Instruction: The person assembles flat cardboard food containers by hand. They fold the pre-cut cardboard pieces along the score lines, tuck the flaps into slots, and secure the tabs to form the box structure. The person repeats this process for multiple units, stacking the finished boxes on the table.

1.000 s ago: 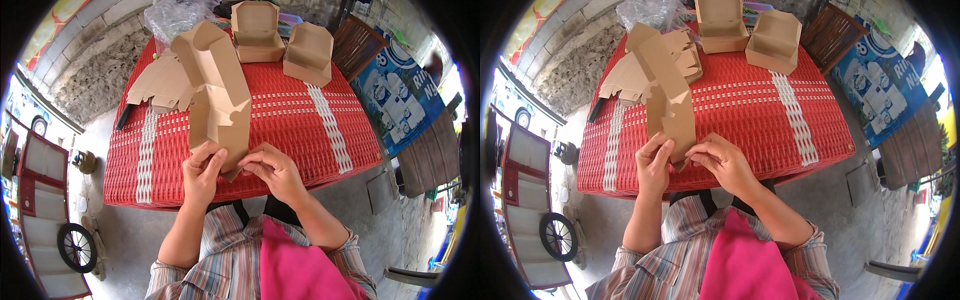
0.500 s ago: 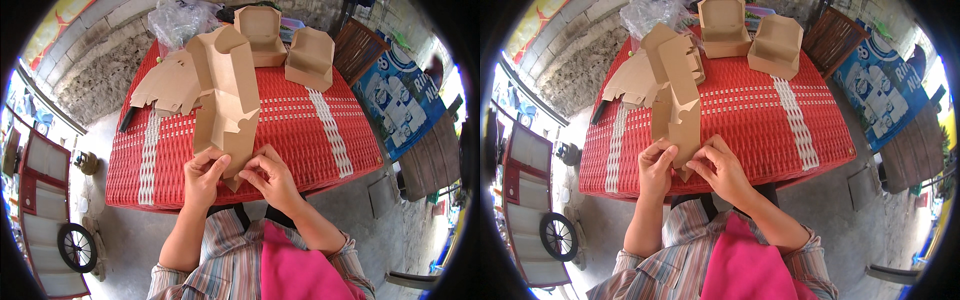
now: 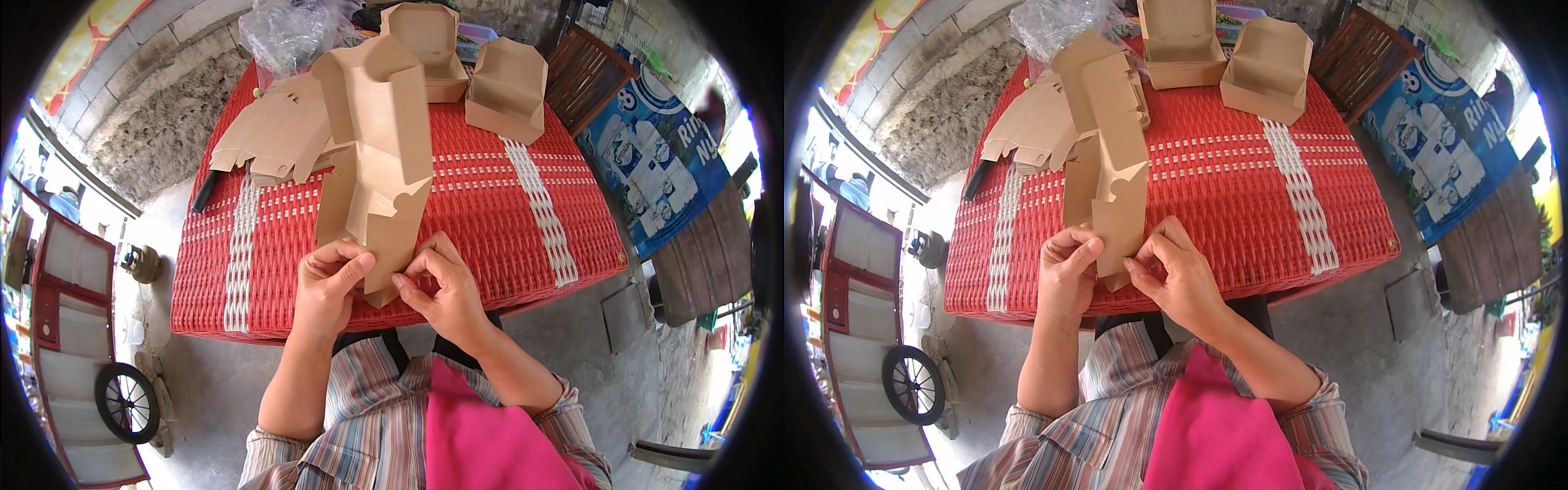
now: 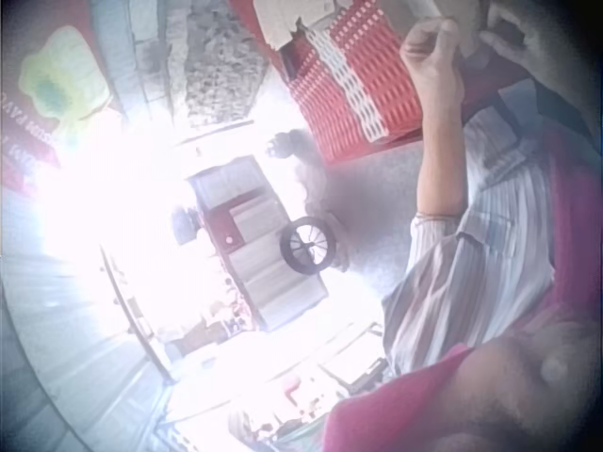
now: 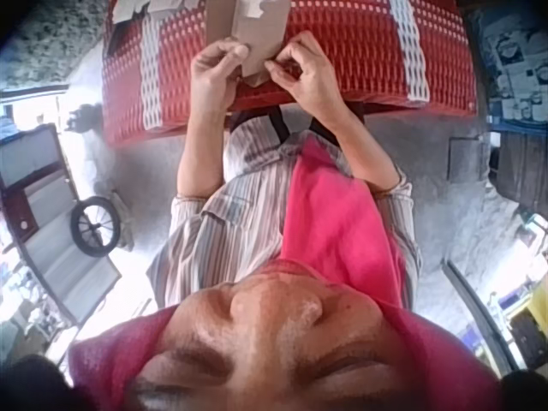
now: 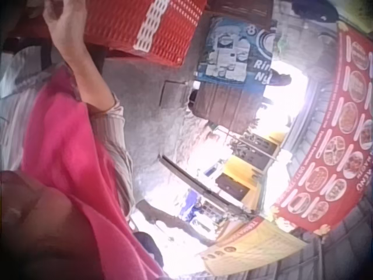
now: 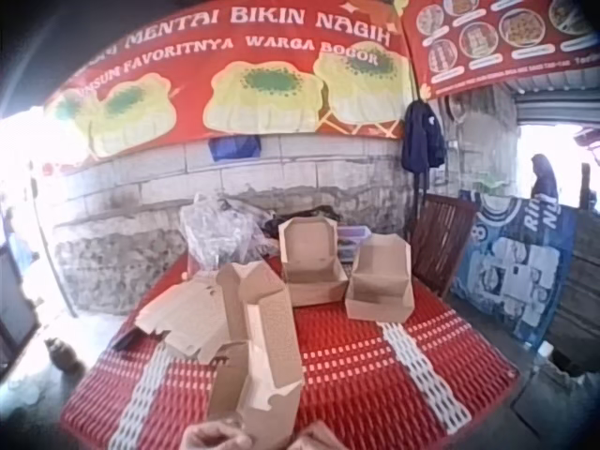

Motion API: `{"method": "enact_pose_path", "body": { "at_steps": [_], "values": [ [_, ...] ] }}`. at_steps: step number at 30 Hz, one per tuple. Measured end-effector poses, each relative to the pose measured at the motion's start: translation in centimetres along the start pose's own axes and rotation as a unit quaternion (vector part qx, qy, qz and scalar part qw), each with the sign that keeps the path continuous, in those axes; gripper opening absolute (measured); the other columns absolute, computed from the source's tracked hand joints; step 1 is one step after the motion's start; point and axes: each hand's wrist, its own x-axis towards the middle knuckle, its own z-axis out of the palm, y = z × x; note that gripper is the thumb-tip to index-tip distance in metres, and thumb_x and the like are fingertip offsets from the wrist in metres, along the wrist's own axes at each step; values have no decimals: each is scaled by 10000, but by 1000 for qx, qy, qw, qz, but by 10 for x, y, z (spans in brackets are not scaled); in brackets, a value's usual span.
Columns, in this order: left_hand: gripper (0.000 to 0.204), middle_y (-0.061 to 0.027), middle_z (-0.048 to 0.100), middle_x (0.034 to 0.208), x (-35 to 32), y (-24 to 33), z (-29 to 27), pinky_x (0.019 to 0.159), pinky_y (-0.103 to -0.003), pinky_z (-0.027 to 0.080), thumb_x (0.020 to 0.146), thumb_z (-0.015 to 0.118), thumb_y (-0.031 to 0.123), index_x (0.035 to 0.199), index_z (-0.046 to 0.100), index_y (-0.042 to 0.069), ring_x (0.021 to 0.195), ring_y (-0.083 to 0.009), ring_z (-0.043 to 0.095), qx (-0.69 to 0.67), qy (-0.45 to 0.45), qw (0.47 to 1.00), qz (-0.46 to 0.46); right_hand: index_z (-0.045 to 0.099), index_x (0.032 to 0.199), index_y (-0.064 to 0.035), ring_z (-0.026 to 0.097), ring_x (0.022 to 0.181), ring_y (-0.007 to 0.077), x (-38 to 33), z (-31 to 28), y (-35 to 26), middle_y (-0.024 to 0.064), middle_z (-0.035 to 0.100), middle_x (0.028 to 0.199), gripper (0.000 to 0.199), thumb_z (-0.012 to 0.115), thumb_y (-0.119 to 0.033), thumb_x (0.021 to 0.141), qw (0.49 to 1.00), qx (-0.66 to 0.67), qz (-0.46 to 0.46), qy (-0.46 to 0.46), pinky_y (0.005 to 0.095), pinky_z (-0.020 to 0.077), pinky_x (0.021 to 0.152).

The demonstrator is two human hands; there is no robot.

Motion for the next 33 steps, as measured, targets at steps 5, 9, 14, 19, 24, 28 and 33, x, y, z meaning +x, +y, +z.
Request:
{"method": "enact_pose_path", "body": {
  "at_steps": [5, 9, 14, 19, 24, 28, 33],
  "values": [
    [42, -16, 617, 785, 1, -5, -4, 673, -237, 440, 877, 694, 1, 835, 693, -7, 710, -83, 558, 55, -49, 996, 52, 549, 790, 6, 556, 741, 252, -1, 1, 0, 100, 506, 878, 185, 727, -35, 815, 1000, 0, 13, 8, 362, 464, 643],
    [43, -20, 611, 784, 0, -3, 0, 681, -239, 436, 891, 684, 13, 854, 686, -10, 714, -80, 547, 79, -62, 993, 56, 587, 826, 21, 591, 773, 219, -1, -2, -3, 93, 518, 907, 130, 714, -5, 837, 999, -21, -7, 27, 332, 509, 656],
    [41, -28, 628, 818, 2, -8, 2, 705, -232, 451, 912, 665, 25, 912, 662, -16, 738, -79, 566, 29, -10, 997, 77, 631, 912, 38, 622, 838, 173, -2, -3, -1, 88, 537, 974, 60, 673, 41, 869, 992, 120, 33, 11, 285, 575, 739],
    [93, -43, 671, 873, -2, -9, -5, 708, -221, 476, 950, 632, 56, 952, 643, -37, 777, -64, 593, 85, -34, 993, 70, 621, 891, 27, 620, 818, 198, -2, -2, 4, 101, 549, 967, 91, 696, 40, 842, 998, 66, 6, 13, 307, 556, 682],
    [138, -47, 683, 880, -7, -1, 8, 760, -237, 501, 963, 618, 70, 1013, 636, -57, 827, -71, 610, 192, -49, 978, 61, 600, 851, 8, 606, 784, 245, -5, 0, 0, 115, 552, 931, 134, 722, 35, 801, 989, -106, -67, 75, 334, 502, 618],
    [302, -93, 687, 1001, -6, -9, 11, 816, -290, 515, 865, 707, 41, 1151, 623, -8, 931, -165, 649, 382, -78, 905, 171, 616, 894, 31, 620, 815, 203, -3, 0, 5, 103, 555, 952, 92, 688, 48, 840, 995, 8, -2, 95, 300, 533, 669],
    [457, -139, 663, 1067, -4, -21, 5, 851, -349, 510, 790, 752, 13, 1222, 602, 19, 996, -261, 645, 402, -31, 899, 170, 629, 934, 59, 637, 877, 158, 0, -1, 5, 86, 559, 982, 59, 645, 71, 878, 995, 84, 25, 46, 274, 565, 736]
  ]
}}
